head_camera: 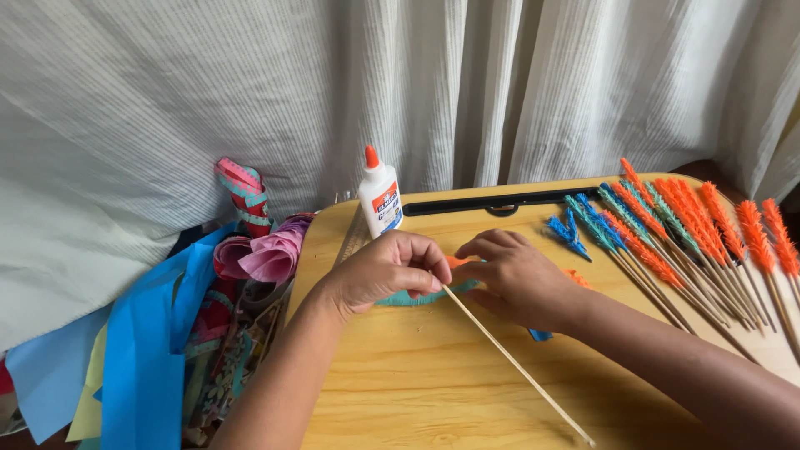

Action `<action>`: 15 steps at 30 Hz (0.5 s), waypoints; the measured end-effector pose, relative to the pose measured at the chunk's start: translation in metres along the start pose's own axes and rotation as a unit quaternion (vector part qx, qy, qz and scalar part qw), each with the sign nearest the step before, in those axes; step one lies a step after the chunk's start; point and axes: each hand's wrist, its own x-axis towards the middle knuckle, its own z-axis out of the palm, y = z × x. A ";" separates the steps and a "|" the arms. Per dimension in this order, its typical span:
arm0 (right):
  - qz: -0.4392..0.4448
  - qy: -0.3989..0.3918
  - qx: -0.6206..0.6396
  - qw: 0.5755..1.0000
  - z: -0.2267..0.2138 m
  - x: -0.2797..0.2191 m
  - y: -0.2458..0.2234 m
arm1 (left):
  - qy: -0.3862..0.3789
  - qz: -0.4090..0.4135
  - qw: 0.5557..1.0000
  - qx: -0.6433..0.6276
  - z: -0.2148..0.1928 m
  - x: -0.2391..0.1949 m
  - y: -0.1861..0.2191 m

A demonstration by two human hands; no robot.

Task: Preparing and sorting fringed paper strips and wooden sticks for a handcraft project.

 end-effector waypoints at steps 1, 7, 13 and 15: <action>-0.019 -0.027 -0.047 0.998 0.010 0.002 0.006 | -0.005 -0.005 1.000 0.008 -0.001 0.000 0.001; 0.237 0.035 0.217 0.946 -0.031 0.024 -0.005 | -0.029 -0.054 0.997 0.041 -0.005 -0.008 0.005; 0.406 0.147 0.519 0.738 -0.049 0.000 0.019 | 0.021 -0.104 0.970 0.220 -0.013 0.005 -0.013; 0.411 0.157 0.529 0.725 -0.048 -0.010 0.018 | 0.046 -0.111 0.947 0.299 -0.014 0.015 -0.026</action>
